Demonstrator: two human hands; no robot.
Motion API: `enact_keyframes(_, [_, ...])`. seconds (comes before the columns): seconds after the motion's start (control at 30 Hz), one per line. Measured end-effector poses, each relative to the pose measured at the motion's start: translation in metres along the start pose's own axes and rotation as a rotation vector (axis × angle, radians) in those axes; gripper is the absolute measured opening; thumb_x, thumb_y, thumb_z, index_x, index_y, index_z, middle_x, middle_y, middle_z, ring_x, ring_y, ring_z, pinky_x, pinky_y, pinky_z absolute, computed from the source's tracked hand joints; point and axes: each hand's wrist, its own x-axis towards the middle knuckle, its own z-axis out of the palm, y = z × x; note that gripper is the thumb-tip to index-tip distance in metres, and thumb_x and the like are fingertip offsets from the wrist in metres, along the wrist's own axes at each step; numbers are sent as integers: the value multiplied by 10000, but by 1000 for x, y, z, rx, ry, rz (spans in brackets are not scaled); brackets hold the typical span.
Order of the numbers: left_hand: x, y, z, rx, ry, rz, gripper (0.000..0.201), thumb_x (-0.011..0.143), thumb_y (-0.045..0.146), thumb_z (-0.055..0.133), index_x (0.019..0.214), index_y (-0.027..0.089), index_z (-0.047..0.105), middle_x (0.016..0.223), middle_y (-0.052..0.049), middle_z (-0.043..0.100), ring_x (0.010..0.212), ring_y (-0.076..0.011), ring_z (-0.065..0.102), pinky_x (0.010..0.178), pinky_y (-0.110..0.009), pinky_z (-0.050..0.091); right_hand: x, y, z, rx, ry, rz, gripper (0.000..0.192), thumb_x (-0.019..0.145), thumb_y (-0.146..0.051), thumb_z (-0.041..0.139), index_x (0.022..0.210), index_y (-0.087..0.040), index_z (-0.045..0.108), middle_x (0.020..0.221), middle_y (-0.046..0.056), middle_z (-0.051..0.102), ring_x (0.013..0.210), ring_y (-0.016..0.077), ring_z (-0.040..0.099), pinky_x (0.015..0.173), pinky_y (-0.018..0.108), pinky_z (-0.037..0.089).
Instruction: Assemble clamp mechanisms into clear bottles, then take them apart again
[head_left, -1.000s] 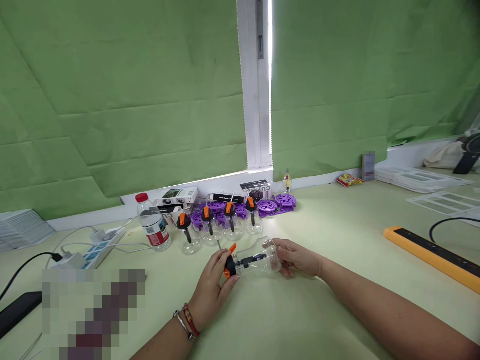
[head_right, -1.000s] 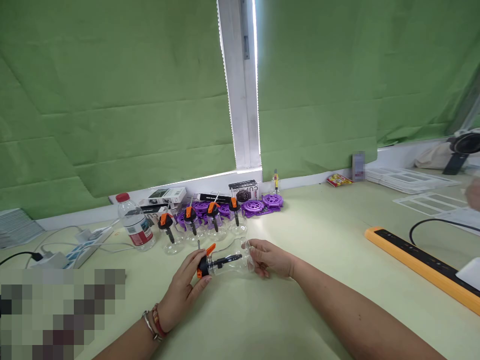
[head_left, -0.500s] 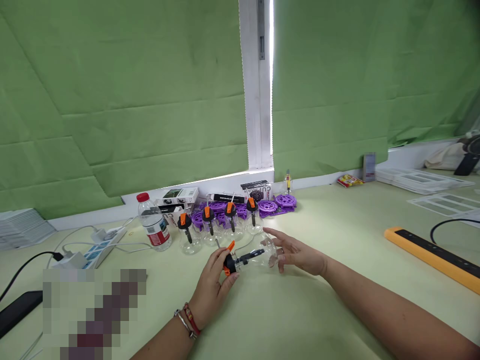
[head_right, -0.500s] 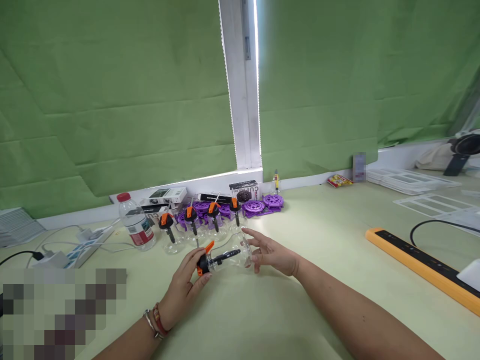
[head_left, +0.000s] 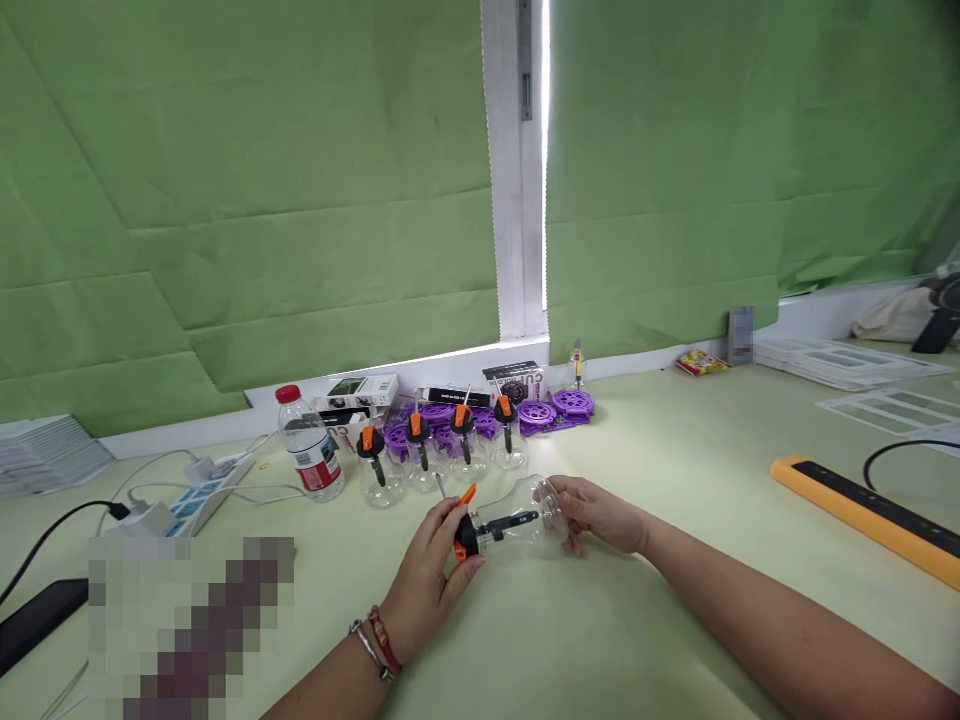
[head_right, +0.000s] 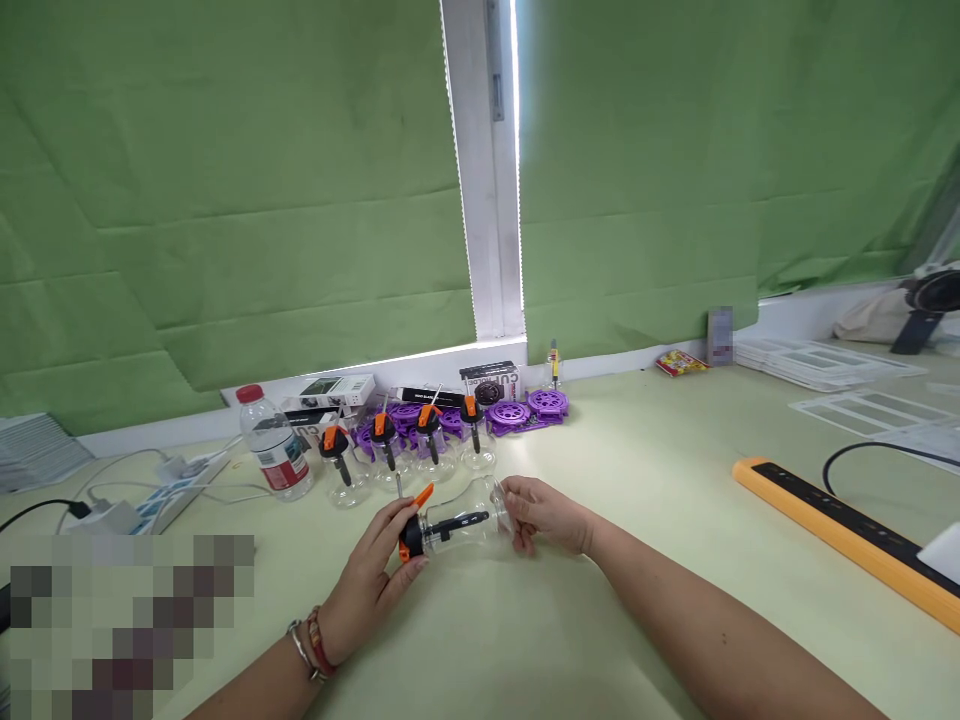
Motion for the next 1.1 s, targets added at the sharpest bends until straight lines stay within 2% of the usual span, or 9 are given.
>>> enact_keyframes(0.07, [1,0,1,0,-10,-12,511,879,325,491,1365,267,346,1379,-107,388,1284,-241,379,1049,-410,375,0,0,1,-8,14,-32,506,795,-598,531,942,-114,558,720,45,595,598,132,599,488,233,485])
enact_keyframes(0.13, [2,-1,1,-2,-10,-34,503,879,333,489,1358,257,355,1373,-108,394,1278,-238,387,1046,-404,378,-1,-2,1,17,15,-67,516,800,-567,552,1051,-116,558,816,70,595,697,157,612,546,264,511])
enact_keyframes(0.23, [4,-3,1,-7,3,-68,493,883,338,482,1353,247,362,1360,-104,408,1270,-229,396,1047,-389,377,-4,-7,0,67,2,-94,685,767,-443,664,1346,-236,362,1103,109,524,823,187,623,616,312,533])
enact_keyframes(0.3, [3,-3,1,-8,7,-71,495,883,339,482,1354,246,358,1361,-103,407,1274,-227,391,1053,-386,370,-5,-9,-2,67,-13,-89,804,743,-346,712,1405,-303,258,1178,108,479,834,183,628,656,332,535])
enact_keyframes(0.4, [2,-4,1,-8,5,-58,503,882,340,485,1357,249,347,1370,-101,396,1278,-225,386,1058,-386,363,-6,-7,-4,69,-31,-72,786,742,-311,716,1402,-276,289,1097,92,518,772,164,634,655,330,530])
enact_keyframes(0.73, [1,-3,1,-18,-7,-33,511,884,334,481,1368,252,341,1364,-95,413,1278,-223,392,1054,-380,374,-3,-1,-4,21,-45,-5,648,824,-489,576,1343,-163,366,848,77,620,594,144,628,504,260,486])
enact_keyframes(0.83, [3,-1,0,-13,-8,-46,506,883,342,482,1364,257,352,1365,-93,415,1274,-227,398,1053,-387,375,-4,-4,-3,16,-28,-51,638,819,-470,591,1346,-177,383,983,113,595,701,161,637,546,268,504])
enact_keyframes(0.97, [3,0,0,-7,-13,-69,502,883,354,476,1363,261,360,1362,-97,421,1266,-236,410,1045,-400,384,-6,-8,-3,61,-33,-70,801,757,-350,699,1415,-323,244,1294,131,416,925,207,616,690,326,531])
enact_keyframes(1.1, [2,-1,0,0,-15,-57,507,887,346,473,1370,262,345,1369,-97,412,1275,-233,398,1050,-404,378,-7,-7,-3,50,-39,-40,788,728,-286,731,1388,-317,302,1256,118,440,886,195,625,676,311,528])
